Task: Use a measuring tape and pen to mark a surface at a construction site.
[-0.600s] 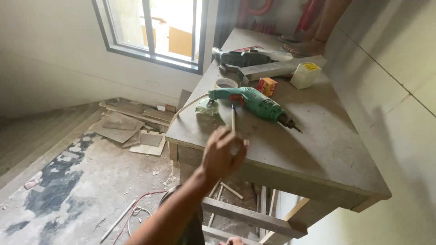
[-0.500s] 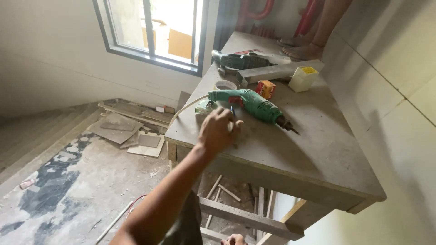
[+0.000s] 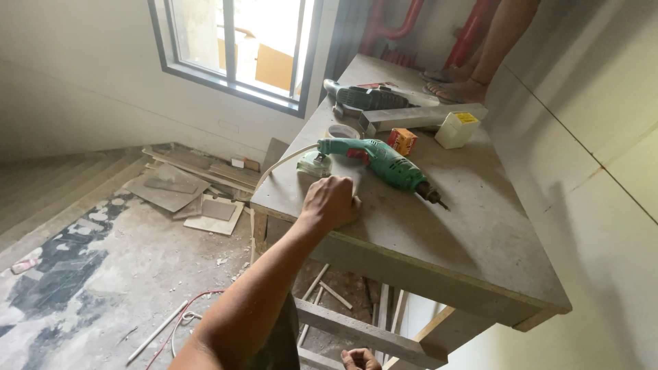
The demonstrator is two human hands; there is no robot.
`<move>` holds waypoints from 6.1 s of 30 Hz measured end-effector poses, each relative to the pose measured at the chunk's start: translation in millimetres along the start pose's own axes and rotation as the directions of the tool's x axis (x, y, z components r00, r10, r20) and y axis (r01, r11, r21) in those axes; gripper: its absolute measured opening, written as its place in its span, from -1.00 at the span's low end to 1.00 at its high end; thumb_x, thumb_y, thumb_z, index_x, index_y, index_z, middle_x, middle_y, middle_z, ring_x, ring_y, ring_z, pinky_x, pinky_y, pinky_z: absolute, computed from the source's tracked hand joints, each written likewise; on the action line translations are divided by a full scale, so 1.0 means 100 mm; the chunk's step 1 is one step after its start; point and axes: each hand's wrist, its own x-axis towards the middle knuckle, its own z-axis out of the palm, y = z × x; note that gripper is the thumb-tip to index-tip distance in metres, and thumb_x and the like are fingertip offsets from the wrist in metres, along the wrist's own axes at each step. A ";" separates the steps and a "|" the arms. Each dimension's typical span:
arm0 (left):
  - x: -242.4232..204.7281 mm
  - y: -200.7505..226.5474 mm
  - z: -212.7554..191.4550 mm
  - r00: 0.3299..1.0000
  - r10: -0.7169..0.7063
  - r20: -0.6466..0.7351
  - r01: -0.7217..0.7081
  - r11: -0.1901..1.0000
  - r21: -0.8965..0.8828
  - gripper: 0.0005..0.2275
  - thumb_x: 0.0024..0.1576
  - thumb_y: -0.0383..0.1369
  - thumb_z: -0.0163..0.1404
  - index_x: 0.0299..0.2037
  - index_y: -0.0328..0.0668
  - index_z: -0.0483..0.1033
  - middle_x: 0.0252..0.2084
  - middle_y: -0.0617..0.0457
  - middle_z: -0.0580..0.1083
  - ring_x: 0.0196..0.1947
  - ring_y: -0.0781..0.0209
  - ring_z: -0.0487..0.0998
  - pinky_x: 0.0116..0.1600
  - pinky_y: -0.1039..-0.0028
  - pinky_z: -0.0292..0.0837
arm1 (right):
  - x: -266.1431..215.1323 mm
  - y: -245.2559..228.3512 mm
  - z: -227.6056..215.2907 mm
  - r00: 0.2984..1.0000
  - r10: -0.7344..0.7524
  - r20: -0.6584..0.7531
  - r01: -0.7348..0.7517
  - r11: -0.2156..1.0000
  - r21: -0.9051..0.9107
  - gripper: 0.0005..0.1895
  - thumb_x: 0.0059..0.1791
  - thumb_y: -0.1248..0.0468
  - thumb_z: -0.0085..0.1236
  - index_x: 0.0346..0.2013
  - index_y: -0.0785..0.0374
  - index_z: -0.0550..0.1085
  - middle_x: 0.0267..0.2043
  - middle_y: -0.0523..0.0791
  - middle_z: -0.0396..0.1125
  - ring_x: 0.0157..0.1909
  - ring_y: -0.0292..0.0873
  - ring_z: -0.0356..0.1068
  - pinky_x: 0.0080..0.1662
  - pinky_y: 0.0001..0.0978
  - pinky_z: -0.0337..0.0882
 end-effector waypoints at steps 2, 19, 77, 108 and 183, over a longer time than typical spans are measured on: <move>-0.03 0.00 -0.01 0.999 0.039 -0.017 -0.039 0.999 -0.027 -0.76 0.13 -0.26 0.08 -0.43 -0.32 0.58 -0.50 -0.12 0.51 -0.50 0.06 0.60 -0.26 0.29 0.58 | -0.15 -0.43 -0.15 0.994 -0.105 -0.038 0.107 0.993 0.053 -0.77 -0.14 0.23 0.45 -0.47 0.30 0.55 -0.56 -0.01 0.53 -0.52 -0.20 0.47 -0.36 -0.32 0.48; -0.12 -0.15 -0.16 0.870 0.397 -0.294 -0.491 0.630 -0.602 -0.85 0.24 -0.38 0.04 -0.29 -0.33 0.50 -0.42 -0.17 0.48 -0.45 -0.09 0.52 -0.31 0.21 0.42 | -0.51 -5.36 -0.74 0.825 -0.366 0.431 0.084 0.833 0.547 -0.44 -0.05 -0.07 0.20 0.01 0.33 0.50 -0.34 -0.06 0.45 -0.39 -0.21 0.46 -0.32 -0.33 0.46; 1.06 -0.75 -0.01 0.899 -0.363 -0.245 0.303 0.920 -0.249 -0.59 0.18 0.04 0.05 -0.42 -0.14 0.69 -0.35 -0.18 0.62 -0.27 -0.16 0.66 -0.03 0.11 0.53 | 1.09 -5.40 -1.15 0.634 -0.769 -0.084 0.751 0.586 0.303 -0.20 0.16 -0.28 -0.29 0.02 0.48 0.44 0.06 0.13 0.43 -0.02 0.03 0.54 0.04 -0.17 0.54; 0.90 -0.65 -0.11 0.988 -0.157 0.002 0.153 0.961 -0.232 -0.58 0.02 0.00 0.23 -0.12 -0.15 0.53 -0.06 -0.13 0.52 0.02 0.03 0.53 0.09 0.23 0.48 | 1.17 -5.39 -1.18 0.737 -0.671 0.078 0.665 0.741 0.097 -0.18 0.09 -0.29 -0.25 -0.19 0.47 0.58 -0.17 0.08 0.54 -0.28 -0.07 0.54 -0.14 -0.25 0.54; 0.79 -0.10 0.03 0.803 0.496 -0.331 -0.575 0.790 -0.211 -0.49 -0.02 -0.07 0.24 -0.02 -0.28 0.42 -0.02 -0.17 0.42 -0.06 -0.11 0.56 -0.05 0.19 0.56 | 0.48 -5.62 -0.91 0.537 -0.799 0.272 0.844 0.515 -0.153 -0.25 -0.27 0.02 0.59 0.07 0.29 0.46 -0.32 -0.09 0.49 -0.32 -0.30 0.46 -0.24 -0.43 0.50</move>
